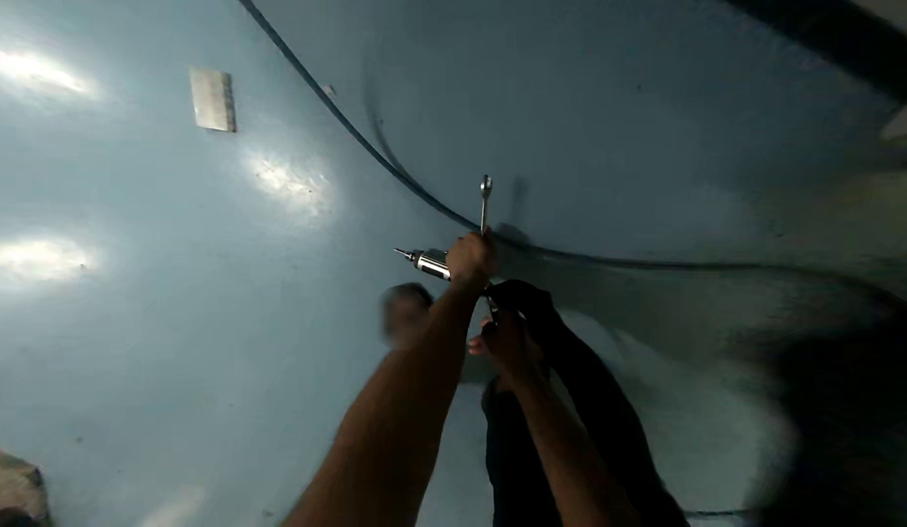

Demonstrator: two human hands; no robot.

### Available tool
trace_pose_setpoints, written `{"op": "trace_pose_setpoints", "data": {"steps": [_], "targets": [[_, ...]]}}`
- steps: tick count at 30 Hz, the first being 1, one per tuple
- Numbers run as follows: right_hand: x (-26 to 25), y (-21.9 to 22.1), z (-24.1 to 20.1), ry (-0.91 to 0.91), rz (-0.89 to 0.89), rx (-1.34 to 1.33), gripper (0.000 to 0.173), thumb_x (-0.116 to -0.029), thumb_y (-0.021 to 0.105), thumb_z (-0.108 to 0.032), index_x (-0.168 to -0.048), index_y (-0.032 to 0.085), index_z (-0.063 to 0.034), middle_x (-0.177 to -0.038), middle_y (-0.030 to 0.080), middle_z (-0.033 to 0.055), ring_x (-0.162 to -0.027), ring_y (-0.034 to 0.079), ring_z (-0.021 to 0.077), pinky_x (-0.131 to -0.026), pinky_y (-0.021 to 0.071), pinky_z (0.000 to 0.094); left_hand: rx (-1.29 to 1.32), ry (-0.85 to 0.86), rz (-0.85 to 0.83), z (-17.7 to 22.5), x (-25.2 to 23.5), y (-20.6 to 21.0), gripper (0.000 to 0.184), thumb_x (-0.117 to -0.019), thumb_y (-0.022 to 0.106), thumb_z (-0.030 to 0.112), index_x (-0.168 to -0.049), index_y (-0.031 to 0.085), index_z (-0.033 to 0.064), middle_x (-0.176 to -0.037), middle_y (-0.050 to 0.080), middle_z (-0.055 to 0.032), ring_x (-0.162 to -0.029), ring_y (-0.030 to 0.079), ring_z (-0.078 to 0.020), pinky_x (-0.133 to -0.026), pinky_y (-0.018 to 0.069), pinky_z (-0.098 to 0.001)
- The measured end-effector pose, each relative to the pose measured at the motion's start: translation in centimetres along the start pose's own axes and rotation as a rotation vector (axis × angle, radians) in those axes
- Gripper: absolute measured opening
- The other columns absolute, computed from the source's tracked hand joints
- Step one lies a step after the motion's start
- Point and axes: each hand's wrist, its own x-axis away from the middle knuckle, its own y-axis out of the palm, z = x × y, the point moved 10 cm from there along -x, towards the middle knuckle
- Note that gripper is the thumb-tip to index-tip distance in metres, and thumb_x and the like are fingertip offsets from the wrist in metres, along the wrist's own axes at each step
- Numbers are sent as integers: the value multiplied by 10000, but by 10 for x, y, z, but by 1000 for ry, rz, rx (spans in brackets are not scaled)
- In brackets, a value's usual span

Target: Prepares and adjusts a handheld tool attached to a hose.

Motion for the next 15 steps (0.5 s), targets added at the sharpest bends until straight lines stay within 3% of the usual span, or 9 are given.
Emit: {"op": "trace_pose_setpoints", "data": {"steps": [2,5,8,12,15], "targets": [[-16,-7,2,-54,82,10,432,-1024,547,-38,-1444,454,-5,-1086,658,207,-743,737,272,-679,650,420,-21,-20,7,2,-6,2,623,-1114,270,475,-1088,700,25,-1122,705,-210,-1101,681,-373,-884,537,-592],[-13,-11,-7,4,37,-19,421,-1038,498,-6,-1455,445,-29,-1140,635,213,-799,731,286,-732,630,435,-32,-24,-18,6,-9,4,647,-1112,271,496,-1101,695,7,-1140,696,-224,-1116,672,-385,-899,525,-608],[-19,-13,-3,-22,19,-68,421,-1027,515,-13,-1443,448,-21,-1059,652,223,-747,726,296,-684,632,454,-67,0,-93,8,-20,9,659,-1103,276,529,-1119,693,19,-1131,706,-213,-1107,677,-381,-908,521,-617],[-31,-9,-1,53,-29,-46,464,-1019,506,9,-1473,417,-25,-1110,647,227,-804,735,292,-729,628,433,-81,56,-148,9,-27,15,678,-1094,289,555,-1079,691,9,-1045,713,-207,-1028,691,-378,-878,526,-612],[-32,-3,0,81,-40,-32,489,-1030,501,-4,-1503,386,-36,-1158,641,231,-822,741,293,-732,633,430,-76,58,-140,9,-27,16,679,-1091,296,563,-1092,680,2,-1061,707,-220,-1057,683,-389,-901,518,-617]]}}
